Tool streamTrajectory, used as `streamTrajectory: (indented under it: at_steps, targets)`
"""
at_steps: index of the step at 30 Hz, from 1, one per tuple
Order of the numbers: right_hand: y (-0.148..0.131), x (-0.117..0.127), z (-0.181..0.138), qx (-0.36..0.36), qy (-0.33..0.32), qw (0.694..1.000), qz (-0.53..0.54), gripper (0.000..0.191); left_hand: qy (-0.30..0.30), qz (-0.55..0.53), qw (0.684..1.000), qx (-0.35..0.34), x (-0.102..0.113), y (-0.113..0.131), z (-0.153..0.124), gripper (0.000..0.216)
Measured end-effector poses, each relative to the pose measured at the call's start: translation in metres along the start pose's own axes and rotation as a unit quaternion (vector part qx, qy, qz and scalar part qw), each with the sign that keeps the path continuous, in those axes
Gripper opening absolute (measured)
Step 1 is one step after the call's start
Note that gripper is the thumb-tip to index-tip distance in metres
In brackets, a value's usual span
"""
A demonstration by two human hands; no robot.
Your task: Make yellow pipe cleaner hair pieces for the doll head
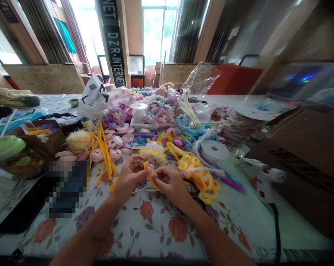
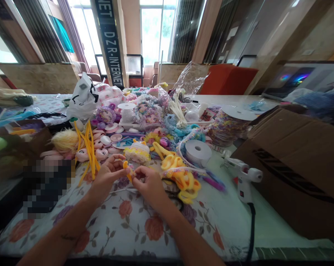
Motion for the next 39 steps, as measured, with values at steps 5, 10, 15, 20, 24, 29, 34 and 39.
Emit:
streamTrajectory:
  at_steps: [5, 10, 15, 20, 24, 29, 34, 39]
  targets:
    - [-0.001, 0.0, 0.0, 0.017, 0.001, 1.0, -0.022, 0.007, -0.017, -0.026, 0.999, 0.007, 0.002, -0.006, 0.001, 0.036]
    - [-0.001, 0.002, 0.0, 0.01, 0.004, 1.0, -0.005, 0.01, -0.015, -0.026, 0.999, 0.018, 0.002, -0.006, 0.002, 0.037]
    - [-0.001, 0.005, 0.0, 0.017, 0.021, 1.0, -0.013, 0.009, 0.01, 0.002, 1.0, 0.028, 0.002, -0.002, 0.001, 0.035]
    - [-0.002, 0.006, -0.001, 0.025, 0.033, 0.999, -0.033, 0.005, -0.001, 0.058, 0.998, 0.032, 0.001, -0.003, 0.0, 0.024]
    - [-0.004, 0.006, -0.001, 0.028, 0.036, 0.998, -0.04, 0.004, -0.007, 0.085, 0.996, 0.023, 0.002, -0.004, 0.0, 0.024]
    - [-0.003, 0.005, -0.001, 0.004, 0.023, 1.0, 0.01, 0.006, -0.037, 0.065, 0.997, 0.024, 0.001, -0.004, 0.001, 0.021]
    - [0.003, 0.003, 0.0, -0.031, 0.009, 0.997, 0.074, 0.015, -0.031, 0.052, 0.998, 0.028, 0.003, -0.004, 0.001, 0.021]
    - [0.008, 0.002, 0.0, -0.055, 0.009, 0.99, 0.129, 0.02, -0.023, 0.049, 0.998, 0.031, 0.003, -0.006, 0.001, 0.023]
Point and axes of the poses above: each hand's wrist, its own z-axis towards the middle knuckle, its own x-axis out of the back of the hand, y = z × x, the point moved 7 cm from there along z, towards the middle knuckle, and after that the axes turned 13 degrees about z, right-handed, at the moved point
